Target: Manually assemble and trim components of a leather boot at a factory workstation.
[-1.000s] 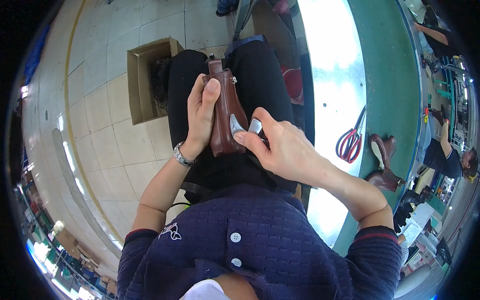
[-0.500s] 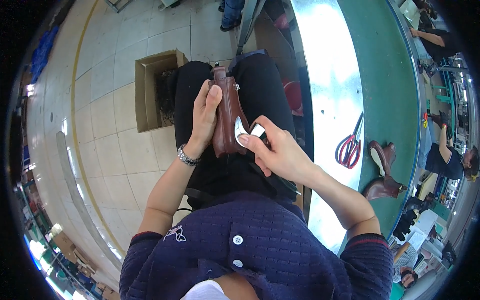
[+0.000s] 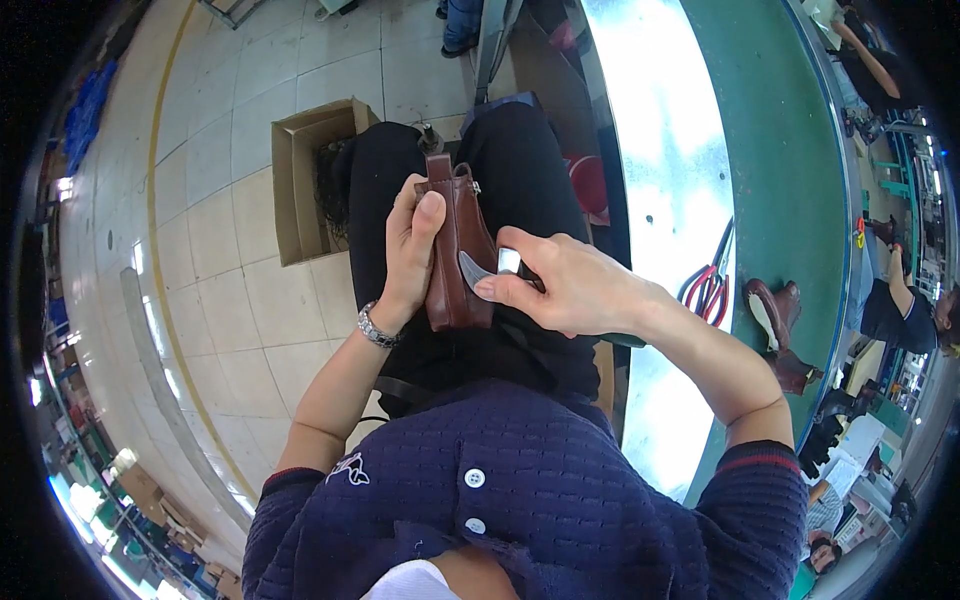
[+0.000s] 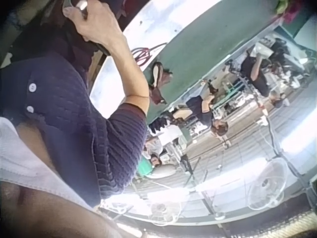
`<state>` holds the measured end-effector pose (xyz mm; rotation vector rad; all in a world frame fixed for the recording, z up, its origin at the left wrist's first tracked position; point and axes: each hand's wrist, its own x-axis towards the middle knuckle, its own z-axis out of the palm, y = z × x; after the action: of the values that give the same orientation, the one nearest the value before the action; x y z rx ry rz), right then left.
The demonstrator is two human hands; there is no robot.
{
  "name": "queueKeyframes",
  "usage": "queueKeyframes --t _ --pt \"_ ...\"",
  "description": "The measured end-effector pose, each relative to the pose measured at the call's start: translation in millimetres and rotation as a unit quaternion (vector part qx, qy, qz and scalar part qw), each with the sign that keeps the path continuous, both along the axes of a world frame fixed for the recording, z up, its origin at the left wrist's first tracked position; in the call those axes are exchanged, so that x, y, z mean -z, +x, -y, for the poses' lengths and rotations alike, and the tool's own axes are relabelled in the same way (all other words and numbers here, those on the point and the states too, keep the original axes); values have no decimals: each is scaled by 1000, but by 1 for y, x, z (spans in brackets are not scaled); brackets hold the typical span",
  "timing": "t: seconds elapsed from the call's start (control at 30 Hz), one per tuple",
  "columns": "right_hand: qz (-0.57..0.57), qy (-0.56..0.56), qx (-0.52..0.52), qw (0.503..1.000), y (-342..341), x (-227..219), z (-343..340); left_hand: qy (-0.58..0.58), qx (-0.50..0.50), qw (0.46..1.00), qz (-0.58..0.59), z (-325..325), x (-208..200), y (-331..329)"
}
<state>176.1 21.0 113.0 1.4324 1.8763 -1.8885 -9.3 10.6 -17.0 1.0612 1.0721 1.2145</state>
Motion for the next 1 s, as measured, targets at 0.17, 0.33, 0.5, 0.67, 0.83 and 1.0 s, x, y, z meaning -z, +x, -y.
queueKeyframes --t 0.17,0.33,0.5,0.67,0.83,1.0 --pt "-70 -118 74 988 0 11 2 -18 -8 1000 -6 -5 -2 -1" --pt "-38 -39 123 991 -11 6 13 -34 -23 999 15 -11 -7 -1" --pt "-14 -43 144 988 -12 12 13 -34 -36 998 33 -19 -5 2" --pt "-1 37 178 983 -21 14 26 -29 -52 996 65 -22 -5 4" --pt "-51 9 245 968 -18 24 21 -39 -35 997 61 -38 -1 5" --pt "-66 -1 251 966 -8 22 33 -31 -29 995 94 -37 0 10"
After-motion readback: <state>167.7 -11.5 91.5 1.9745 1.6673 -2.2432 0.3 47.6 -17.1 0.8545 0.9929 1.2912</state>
